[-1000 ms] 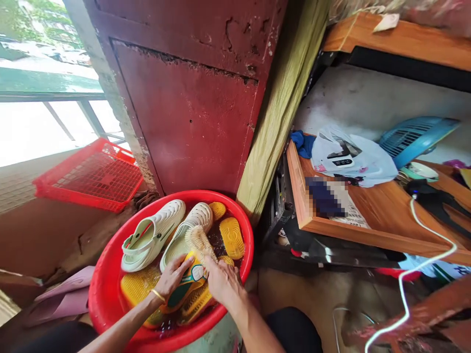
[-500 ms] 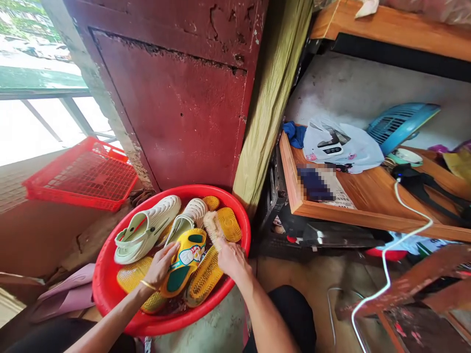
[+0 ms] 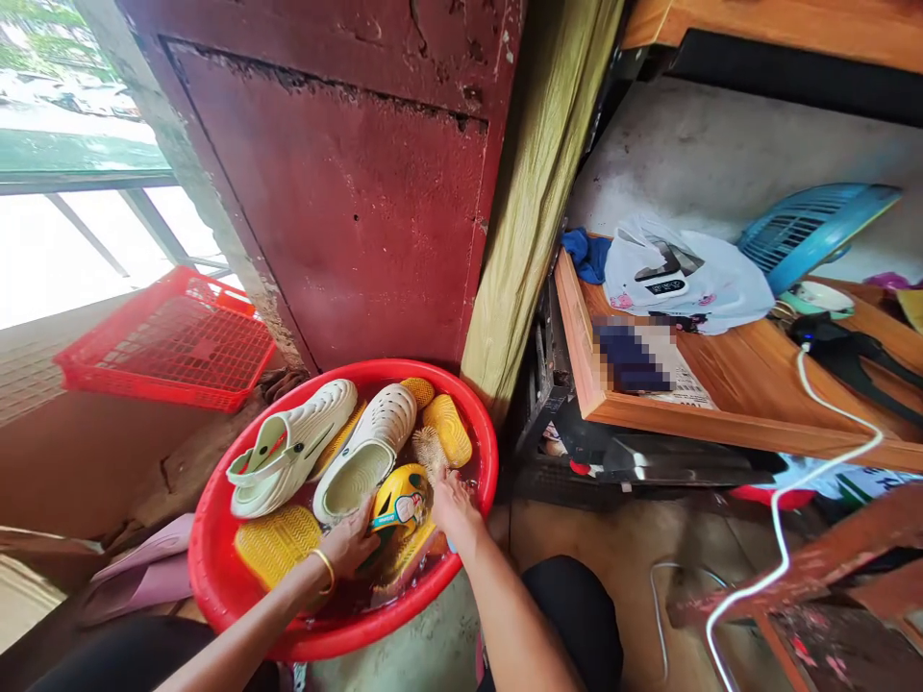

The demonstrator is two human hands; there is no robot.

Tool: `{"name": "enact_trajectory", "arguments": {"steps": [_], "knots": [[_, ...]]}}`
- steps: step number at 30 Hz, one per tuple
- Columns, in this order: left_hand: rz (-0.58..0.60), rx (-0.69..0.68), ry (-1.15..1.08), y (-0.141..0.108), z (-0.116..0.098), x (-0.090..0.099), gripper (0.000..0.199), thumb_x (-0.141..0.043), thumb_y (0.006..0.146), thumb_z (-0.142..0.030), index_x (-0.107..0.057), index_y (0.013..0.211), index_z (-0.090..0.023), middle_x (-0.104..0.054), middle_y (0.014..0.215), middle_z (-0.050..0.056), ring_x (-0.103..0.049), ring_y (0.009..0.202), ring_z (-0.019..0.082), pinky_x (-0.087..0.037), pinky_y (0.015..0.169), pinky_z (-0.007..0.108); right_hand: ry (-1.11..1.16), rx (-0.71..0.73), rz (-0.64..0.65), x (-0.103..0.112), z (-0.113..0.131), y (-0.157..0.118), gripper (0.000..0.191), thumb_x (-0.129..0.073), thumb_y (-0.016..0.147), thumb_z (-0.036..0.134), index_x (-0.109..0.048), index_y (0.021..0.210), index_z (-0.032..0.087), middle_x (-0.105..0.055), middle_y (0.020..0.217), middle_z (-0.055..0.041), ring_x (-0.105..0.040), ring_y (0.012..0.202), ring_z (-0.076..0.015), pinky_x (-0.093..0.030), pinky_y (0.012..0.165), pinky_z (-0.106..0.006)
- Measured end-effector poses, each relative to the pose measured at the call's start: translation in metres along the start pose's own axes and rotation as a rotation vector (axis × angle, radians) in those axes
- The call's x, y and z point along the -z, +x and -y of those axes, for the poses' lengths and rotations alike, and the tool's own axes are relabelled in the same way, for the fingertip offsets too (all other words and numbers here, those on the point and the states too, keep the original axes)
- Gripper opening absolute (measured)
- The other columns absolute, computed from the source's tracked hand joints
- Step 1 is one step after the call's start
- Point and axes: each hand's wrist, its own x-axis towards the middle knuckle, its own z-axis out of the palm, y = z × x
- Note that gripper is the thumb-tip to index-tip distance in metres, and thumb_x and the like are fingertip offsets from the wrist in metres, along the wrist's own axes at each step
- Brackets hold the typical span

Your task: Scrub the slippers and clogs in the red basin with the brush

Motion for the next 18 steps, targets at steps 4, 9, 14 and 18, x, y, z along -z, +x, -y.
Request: {"name": "enact_trajectory", "arguments": {"steps": [4, 9, 14, 18], "knots": [[-0.074, 0.076, -0.155, 0.004, -0.002, 0.000, 0.060, -0.057, 0.081, -0.023, -0.057, 0.140, -0.016, -0.077, 0.120, 0.016, -0.070, 0.118, 0.034, -0.050, 0.105, 0.048, 0.035, -0.012, -0.032, 0.002, 0.003, 0.007, 0.067, -0.043, 0.091, 0.005, -0.042, 0.157, 0.009, -0.066, 0.133, -0.0212, -0.065, 0.124, -0.0271, -0.048, 0.103, -0.034], [-0.240, 0.051, -0.410, 0.006, -0.016, 0.023, 0.034, -0.061, 0.072, -0.028, -0.067, 0.104, -0.018, -0.076, 0.092, 0.008, -0.070, 0.092, 0.031, -0.054, 0.090, 0.046, 0.119, 0.193, -0.191, 0.007, 0.017, -0.012, 0.063, -0.044, 0.096, 0.016, -0.040, 0.159, 0.014, -0.066, 0.133, -0.0175, -0.067, 0.115, -0.0255, -0.051, 0.099, -0.034], [-0.321, 0.024, -0.566, 0.006, -0.026, 0.051, 0.036, -0.061, 0.069, -0.039, -0.066, 0.098, -0.019, -0.073, 0.084, 0.004, -0.066, 0.083, 0.027, -0.054, 0.082, 0.043, -0.010, 0.323, -0.164, 0.003, 0.021, -0.037, 0.069, -0.046, 0.092, 0.014, -0.039, 0.160, 0.025, -0.069, 0.116, -0.0144, -0.071, 0.086, -0.0255, -0.056, 0.078, -0.036], [-0.368, 0.045, -0.608, 0.006, -0.026, 0.068, 0.042, -0.060, 0.072, -0.049, -0.066, 0.100, -0.018, -0.074, 0.089, 0.006, -0.067, 0.082, 0.027, -0.055, 0.077, 0.040, -0.028, 0.182, -0.151, 0.009, 0.007, -0.035, 0.064, -0.042, 0.093, 0.011, -0.048, 0.155, 0.022, -0.071, 0.113, -0.0151, -0.071, 0.096, -0.0277, -0.056, 0.082, -0.036]]}}
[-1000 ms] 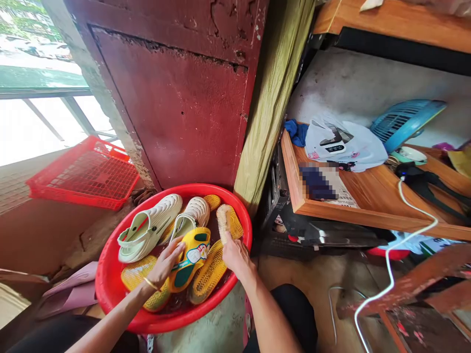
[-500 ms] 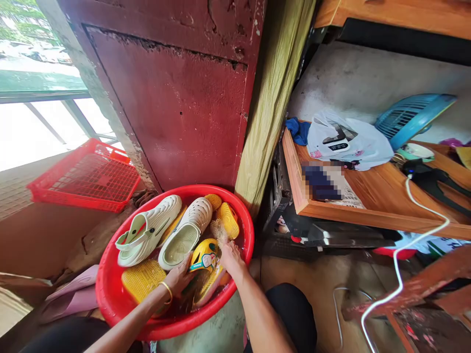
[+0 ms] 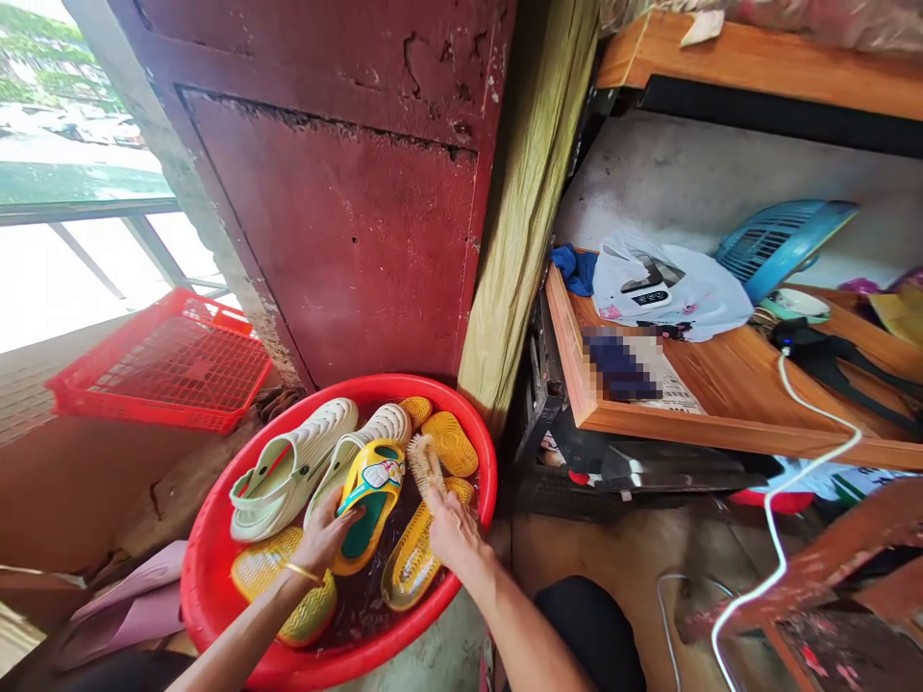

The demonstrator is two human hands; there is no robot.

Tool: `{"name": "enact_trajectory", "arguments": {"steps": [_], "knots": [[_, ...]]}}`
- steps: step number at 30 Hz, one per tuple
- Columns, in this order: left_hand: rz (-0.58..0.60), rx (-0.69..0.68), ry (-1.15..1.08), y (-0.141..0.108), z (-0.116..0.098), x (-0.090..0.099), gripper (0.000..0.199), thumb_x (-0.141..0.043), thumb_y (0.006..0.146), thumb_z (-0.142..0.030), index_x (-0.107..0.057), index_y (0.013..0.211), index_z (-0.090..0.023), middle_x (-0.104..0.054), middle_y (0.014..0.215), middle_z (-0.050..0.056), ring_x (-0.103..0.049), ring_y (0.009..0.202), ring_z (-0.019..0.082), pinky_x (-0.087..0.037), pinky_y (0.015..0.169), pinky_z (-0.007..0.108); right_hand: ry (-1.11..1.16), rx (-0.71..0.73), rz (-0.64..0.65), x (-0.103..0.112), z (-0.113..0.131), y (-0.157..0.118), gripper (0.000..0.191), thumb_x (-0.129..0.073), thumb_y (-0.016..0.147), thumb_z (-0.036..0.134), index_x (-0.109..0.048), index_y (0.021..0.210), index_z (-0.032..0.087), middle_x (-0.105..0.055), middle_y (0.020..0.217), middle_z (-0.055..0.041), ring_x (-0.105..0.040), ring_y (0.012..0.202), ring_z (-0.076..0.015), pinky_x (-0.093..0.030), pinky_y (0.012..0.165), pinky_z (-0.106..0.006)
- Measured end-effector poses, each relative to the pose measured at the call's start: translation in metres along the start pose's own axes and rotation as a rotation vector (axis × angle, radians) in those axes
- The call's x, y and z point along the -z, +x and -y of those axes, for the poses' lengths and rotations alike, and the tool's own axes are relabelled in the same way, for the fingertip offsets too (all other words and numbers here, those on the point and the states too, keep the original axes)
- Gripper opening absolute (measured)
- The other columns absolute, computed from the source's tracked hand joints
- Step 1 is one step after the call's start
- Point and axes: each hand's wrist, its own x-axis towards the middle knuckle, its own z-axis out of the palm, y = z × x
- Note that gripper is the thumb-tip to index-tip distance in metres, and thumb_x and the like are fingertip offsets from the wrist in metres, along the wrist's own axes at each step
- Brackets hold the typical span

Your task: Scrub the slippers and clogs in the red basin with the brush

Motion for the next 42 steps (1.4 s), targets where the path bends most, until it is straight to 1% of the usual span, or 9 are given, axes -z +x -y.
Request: {"name": "enact_trajectory", "arguments": {"steps": [6, 12, 19, 22, 25, 28, 31, 36, 42], "knots": [[-0.095, -0.100, 0.207, 0.003, -0.004, 0.005, 0.042, -0.060, 0.071, -0.046, -0.066, 0.104, -0.021, -0.076, 0.089, 0.006, -0.070, 0.085, 0.029, -0.056, 0.080, 0.041, 0.014, 0.219, -0.033, 0.008, 0.023, -0.001, 0.068, -0.046, 0.095, 0.018, -0.036, 0.162, 0.028, -0.067, 0.121, -0.0136, -0.072, 0.086, -0.0239, -0.056, 0.077, -0.035], [-0.158, -0.136, 0.311, 0.020, -0.014, 0.037, 0.058, -0.054, 0.078, -0.054, -0.057, 0.125, -0.019, -0.076, 0.107, 0.011, -0.072, 0.095, 0.031, -0.056, 0.085, 0.042, 0.066, -0.046, -0.020, 0.016, 0.000, 0.016, 0.067, -0.046, 0.091, 0.012, -0.046, 0.157, 0.025, -0.069, 0.130, -0.0140, -0.070, 0.111, -0.0276, -0.055, 0.097, -0.039], [-0.359, -0.087, 0.530, 0.065, -0.018, 0.078, 0.079, -0.055, 0.081, -0.056, -0.044, 0.145, -0.011, -0.062, 0.138, 0.024, -0.060, 0.127, 0.039, -0.047, 0.107, 0.053, 0.266, -0.031, -0.153, 0.027, -0.023, 0.027, 0.064, -0.048, 0.093, 0.016, -0.046, 0.157, 0.020, -0.065, 0.142, -0.0105, -0.064, 0.126, -0.0215, -0.046, 0.113, -0.034], [-0.434, -0.104, 0.554, 0.062, -0.027, 0.076, 0.068, -0.051, 0.085, -0.051, -0.050, 0.140, -0.011, -0.064, 0.132, 0.023, -0.057, 0.131, 0.040, -0.043, 0.111, 0.057, 0.319, -0.059, -0.164, 0.030, -0.023, 0.028, 0.061, -0.047, 0.093, 0.014, -0.050, 0.154, 0.016, -0.067, 0.140, -0.0119, -0.064, 0.127, -0.0213, -0.045, 0.115, -0.035], [-0.490, -0.347, 0.520, 0.037, -0.043, 0.055, 0.055, -0.051, 0.090, -0.044, -0.055, 0.136, -0.015, -0.061, 0.138, 0.021, -0.051, 0.137, 0.038, -0.037, 0.117, 0.057, 0.386, -0.036, -0.170, 0.034, -0.022, 0.029, 0.060, -0.048, 0.092, 0.013, -0.054, 0.151, 0.015, -0.064, 0.144, -0.0113, -0.061, 0.131, -0.0208, -0.043, 0.117, -0.034], [0.028, -0.420, 0.433, -0.002, -0.048, 0.011, 0.045, -0.052, 0.093, -0.045, -0.064, 0.129, -0.021, -0.072, 0.124, 0.016, -0.066, 0.119, 0.032, -0.048, 0.109, 0.046, 0.437, -0.007, -0.165, 0.039, -0.019, 0.031, 0.059, -0.050, 0.091, 0.014, -0.055, 0.150, 0.016, -0.062, 0.147, -0.0098, -0.059, 0.134, -0.0206, -0.042, 0.118, -0.035], [0.469, -0.179, 0.539, -0.040, -0.034, -0.039, 0.072, -0.065, 0.081, -0.054, -0.059, 0.143, -0.018, -0.063, 0.144, 0.019, -0.058, 0.134, 0.036, -0.044, 0.114, 0.046, 0.463, 0.019, -0.186, 0.041, -0.016, 0.032, 0.060, -0.051, 0.090, 0.013, -0.055, 0.150, 0.018, -0.063, 0.146, -0.0084, -0.059, 0.135, -0.0209, -0.042, 0.118, -0.036], [0.577, 0.099, 0.732, -0.060, -0.014, -0.082, 0.122, -0.073, 0.062, -0.047, -0.020, 0.165, -0.009, -0.009, 0.175, 0.020, -0.035, 0.153, 0.039, -0.035, 0.121, 0.045, 0.443, 0.073, -0.215, 0.028, -0.017, 0.027, 0.060, -0.050, 0.090, 0.012, -0.057, 0.148, 0.018, -0.063, 0.145, -0.0100, -0.060, 0.134, -0.0217, -0.044, 0.116, -0.037], [0.521, 0.204, 0.634, -0.046, -0.008, -0.082, 0.125, -0.070, 0.057, -0.036, -0.016, 0.164, 0.000, -0.022, 0.172, 0.023, -0.025, 0.158, 0.035, -0.027, 0.125, 0.039, 0.342, 0.053, -0.228, 0.004, -0.026, 0.029, 0.060, -0.048, 0.090, 0.010, -0.056, 0.149, 0.018, -0.067, 0.139, -0.0114, -0.064, 0.129, -0.0223, -0.047, 0.113, -0.038]]}}
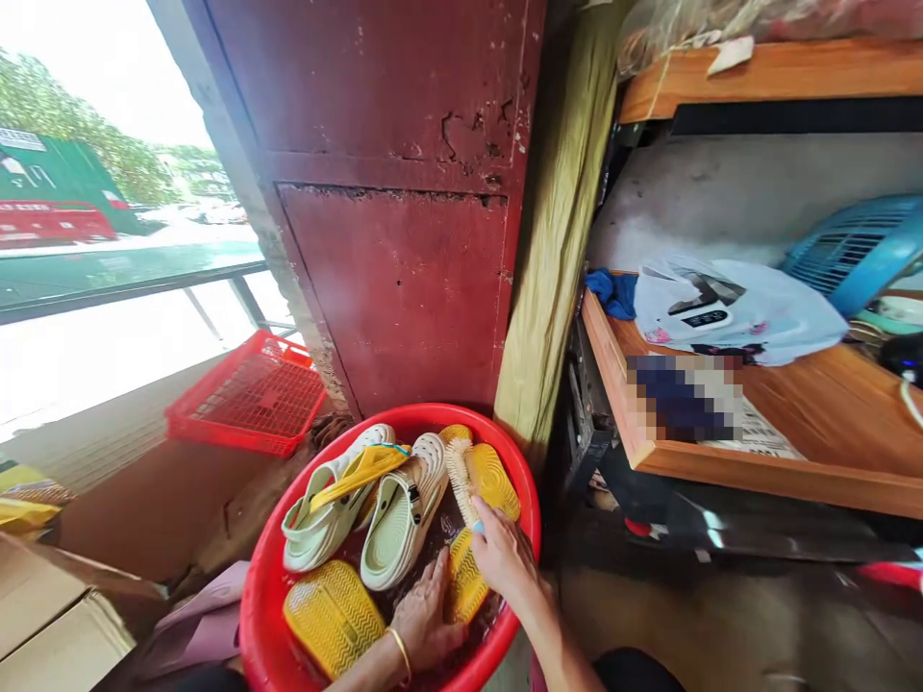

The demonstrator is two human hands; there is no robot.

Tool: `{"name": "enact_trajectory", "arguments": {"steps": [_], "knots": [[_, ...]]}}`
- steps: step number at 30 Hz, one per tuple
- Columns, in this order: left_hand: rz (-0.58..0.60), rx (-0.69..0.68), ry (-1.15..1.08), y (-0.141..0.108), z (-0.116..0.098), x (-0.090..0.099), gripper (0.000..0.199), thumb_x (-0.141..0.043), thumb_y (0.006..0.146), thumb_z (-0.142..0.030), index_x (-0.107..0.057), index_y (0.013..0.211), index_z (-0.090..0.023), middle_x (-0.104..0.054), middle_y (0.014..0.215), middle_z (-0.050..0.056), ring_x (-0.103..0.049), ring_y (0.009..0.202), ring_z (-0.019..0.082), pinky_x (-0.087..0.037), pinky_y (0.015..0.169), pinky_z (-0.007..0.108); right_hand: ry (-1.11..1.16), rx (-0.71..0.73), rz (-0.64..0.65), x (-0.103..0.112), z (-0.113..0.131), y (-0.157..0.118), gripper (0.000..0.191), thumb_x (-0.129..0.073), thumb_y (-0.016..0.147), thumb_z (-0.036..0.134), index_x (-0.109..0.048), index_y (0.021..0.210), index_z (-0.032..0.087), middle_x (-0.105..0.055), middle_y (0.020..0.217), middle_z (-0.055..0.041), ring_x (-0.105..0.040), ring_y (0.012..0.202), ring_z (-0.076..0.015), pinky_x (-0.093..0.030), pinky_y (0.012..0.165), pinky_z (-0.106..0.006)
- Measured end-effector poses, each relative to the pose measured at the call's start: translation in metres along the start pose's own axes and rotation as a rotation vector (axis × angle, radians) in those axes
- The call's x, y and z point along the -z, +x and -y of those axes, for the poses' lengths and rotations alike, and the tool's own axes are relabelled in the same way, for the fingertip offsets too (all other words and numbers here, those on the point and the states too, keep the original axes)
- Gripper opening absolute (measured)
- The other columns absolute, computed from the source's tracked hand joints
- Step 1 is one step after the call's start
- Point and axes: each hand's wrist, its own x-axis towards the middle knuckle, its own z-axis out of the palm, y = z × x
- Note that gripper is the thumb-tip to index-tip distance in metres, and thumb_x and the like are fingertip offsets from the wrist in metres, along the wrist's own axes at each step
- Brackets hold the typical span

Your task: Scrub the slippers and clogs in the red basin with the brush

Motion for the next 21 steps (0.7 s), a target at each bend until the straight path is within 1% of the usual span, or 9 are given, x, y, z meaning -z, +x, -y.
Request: {"name": "enact_trajectory", "arguments": {"steps": [2, 4, 6, 8, 11, 13, 16, 18, 21], "knots": [[-0.053, -0.013, -0.116, 0.003, 0.004, 0.006, 0.121, -0.067, 0.057, -0.031, -0.020, 0.162, 0.004, -0.032, 0.168, 0.024, -0.028, 0.157, 0.036, -0.026, 0.126, 0.037, -0.040, -0.015, -0.010, -0.002, -0.005, -0.001, 0.061, -0.048, 0.090, 0.010, -0.055, 0.150, 0.018, -0.068, 0.138, -0.0118, -0.064, 0.128, -0.0228, -0.048, 0.113, -0.039], [-0.084, -0.039, -0.300, 0.005, 0.007, 0.015, 0.115, -0.067, 0.058, -0.032, -0.029, 0.160, 0.003, -0.044, 0.161, 0.024, -0.038, 0.151, 0.037, -0.030, 0.124, 0.039, -0.070, -0.028, -0.028, -0.001, -0.009, -0.002, 0.062, -0.048, 0.090, 0.010, -0.054, 0.151, 0.019, -0.068, 0.138, -0.0124, -0.064, 0.129, -0.0237, -0.048, 0.113, -0.040], [-0.087, -0.067, -0.540, 0.003, 0.010, 0.027, 0.107, -0.070, 0.058, -0.035, -0.040, 0.156, -0.005, -0.057, 0.151, 0.022, -0.050, 0.141, 0.038, -0.038, 0.118, 0.042, -0.075, -0.043, -0.062, 0.001, -0.012, -0.001, 0.062, -0.047, 0.090, 0.010, -0.054, 0.151, 0.019, -0.068, 0.138, -0.0131, -0.064, 0.129, -0.0244, -0.048, 0.113, -0.040], [-0.069, -0.066, -0.804, -0.001, 0.011, 0.040, 0.100, -0.071, 0.059, -0.038, -0.046, 0.152, -0.012, -0.066, 0.141, 0.018, -0.060, 0.130, 0.037, -0.047, 0.109, 0.043, -0.047, -0.055, -0.114, 0.005, -0.013, 0.002, 0.062, -0.045, 0.091, 0.011, -0.054, 0.152, 0.017, -0.067, 0.139, -0.0142, -0.063, 0.129, -0.0248, -0.049, 0.113, -0.041], [-0.069, -0.056, -1.112, -0.008, 0.014, 0.062, 0.094, -0.067, 0.068, -0.047, -0.041, 0.154, -0.017, -0.074, 0.123, 0.013, -0.071, 0.106, 0.032, -0.055, 0.092, 0.044, 0.031, -0.038, -0.181, 0.008, -0.008, 0.007, 0.060, -0.044, 0.092, 0.014, -0.053, 0.152, 0.017, -0.064, 0.143, -0.0135, -0.062, 0.131, -0.0245, -0.050, 0.112, -0.041], [-0.085, -0.113, -1.211, -0.011, 0.018, 0.076, 0.093, -0.068, 0.071, -0.050, -0.041, 0.153, -0.017, -0.075, 0.117, 0.012, -0.072, 0.102, 0.030, -0.056, 0.089, 0.042, 0.088, 0.017, -0.187, 0.006, 0.000, 0.007, 0.057, -0.045, 0.094, 0.016, -0.054, 0.150, 0.018, -0.064, 0.144, -0.0124, -0.061, 0.131, -0.0240, -0.050, 0.112, -0.040], [-0.097, -0.209, -1.265, -0.016, 0.024, 0.093, 0.088, -0.071, 0.073, -0.053, -0.046, 0.150, -0.019, -0.074, 0.123, 0.012, -0.070, 0.110, 0.031, -0.054, 0.094, 0.043, 0.137, 0.136, -0.174, -0.002, 0.017, 0.002, 0.055, -0.045, 0.095, 0.017, -0.054, 0.150, 0.020, -0.066, 0.140, -0.0121, -0.062, 0.130, -0.0239, -0.051, 0.112, -0.041], [-0.116, -0.235, -1.237, -0.020, 0.025, 0.098, 0.082, -0.075, 0.072, -0.055, -0.054, 0.144, -0.020, -0.074, 0.125, 0.012, -0.070, 0.111, 0.032, -0.055, 0.096, 0.044, 0.130, 0.216, -0.165, -0.007, 0.030, -0.004, 0.056, -0.046, 0.096, 0.017, -0.053, 0.152, 0.021, -0.069, 0.135, -0.0122, -0.064, 0.127, -0.0245, -0.053, 0.109, -0.041], [-0.089, -0.202, -1.202, -0.026, 0.025, 0.098, 0.070, -0.081, 0.068, -0.051, -0.065, 0.129, -0.019, -0.078, 0.110, 0.010, -0.072, 0.095, 0.031, -0.058, 0.084, 0.043, 0.085, 0.314, -0.139, -0.010, 0.047, -0.013, 0.056, -0.046, 0.098, 0.018, -0.051, 0.154, 0.024, -0.071, 0.124, -0.0127, -0.068, 0.116, -0.0252, -0.058, 0.102, -0.039]]}}
